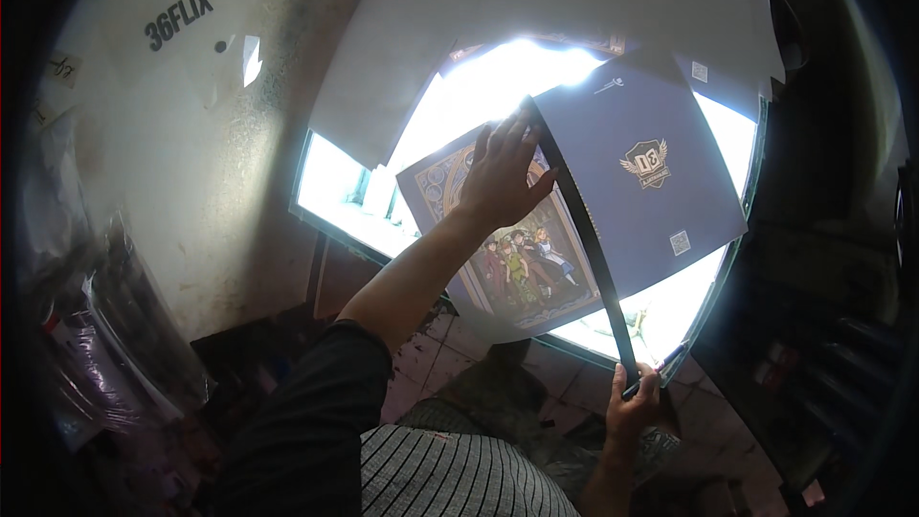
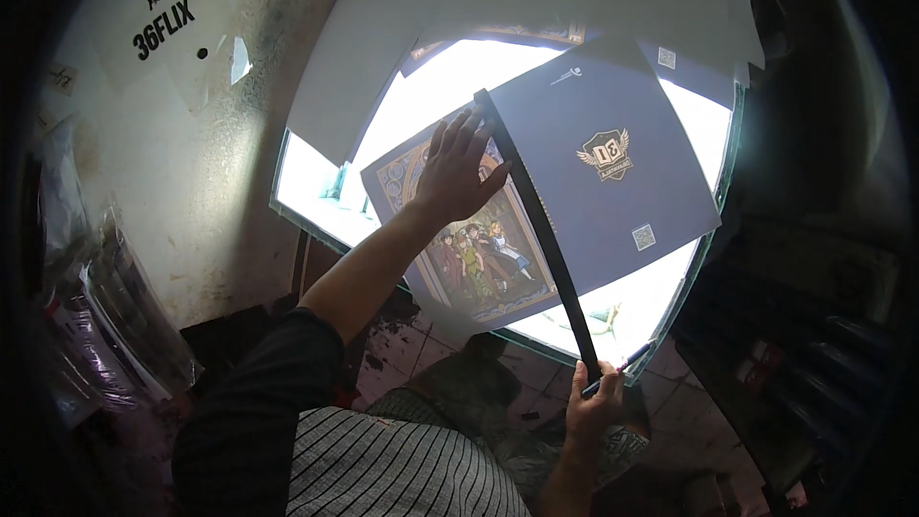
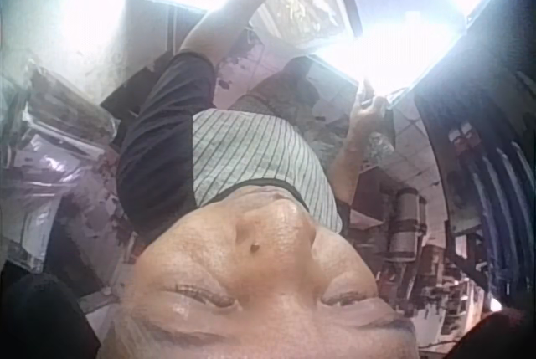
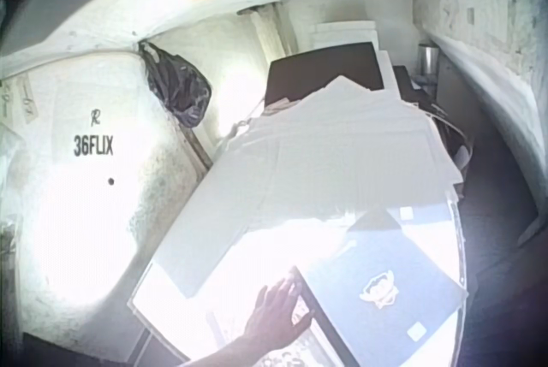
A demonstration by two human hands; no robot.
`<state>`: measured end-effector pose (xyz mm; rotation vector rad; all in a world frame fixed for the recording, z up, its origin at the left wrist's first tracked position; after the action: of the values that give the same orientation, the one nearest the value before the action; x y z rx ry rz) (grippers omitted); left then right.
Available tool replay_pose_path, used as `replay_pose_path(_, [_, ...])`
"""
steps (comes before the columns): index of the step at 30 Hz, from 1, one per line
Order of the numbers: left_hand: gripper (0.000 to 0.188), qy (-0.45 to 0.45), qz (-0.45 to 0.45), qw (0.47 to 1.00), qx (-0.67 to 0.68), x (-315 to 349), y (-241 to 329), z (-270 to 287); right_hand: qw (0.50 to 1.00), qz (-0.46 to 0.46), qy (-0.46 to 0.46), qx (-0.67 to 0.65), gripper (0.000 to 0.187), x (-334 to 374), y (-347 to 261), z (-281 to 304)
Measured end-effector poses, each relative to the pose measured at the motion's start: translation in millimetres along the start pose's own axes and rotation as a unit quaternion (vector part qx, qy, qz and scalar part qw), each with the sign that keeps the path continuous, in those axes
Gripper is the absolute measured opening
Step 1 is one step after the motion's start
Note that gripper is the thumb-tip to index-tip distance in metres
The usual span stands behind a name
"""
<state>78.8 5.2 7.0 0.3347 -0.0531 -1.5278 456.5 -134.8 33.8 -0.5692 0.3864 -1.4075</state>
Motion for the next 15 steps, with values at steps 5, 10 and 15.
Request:
replay_pose_path(5, [0.07, 0.007, -0.007, 1.0, -0.002, 1.3, 0.5, 2.1, 1.0, -0.002, -0.002, 0.005, 0.025, 1.9, 1.8, -0.3])
replay_pose_path(10, [0.076, -0.002, -0.016, 1.0, -0.013, -4.5, 4.5, -4.0, 0.999, 0.019, 0.012, 0.044, 0.029, 3.8, 2.8, 2.4])
replay_pose_path(15, [0.096, 0.014, 0.001, 0.999, 0.028, -9.9, 4.1, 4.1, 0.99, 0.113, 0.024, 0.076, 0.042, -3.8, -5.4, 8.7])
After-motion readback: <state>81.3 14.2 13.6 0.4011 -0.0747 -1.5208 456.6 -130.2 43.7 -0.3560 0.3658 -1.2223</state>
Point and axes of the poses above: each hand's wrist, its own x-axis away from the middle knuckle, its own z-axis out of the back of the hand, y = z × x, the point moved 3 cm from there along -x, towards the middle knuckle, and after that the axes turned 1 degree about -z, right-handed, at the moved point
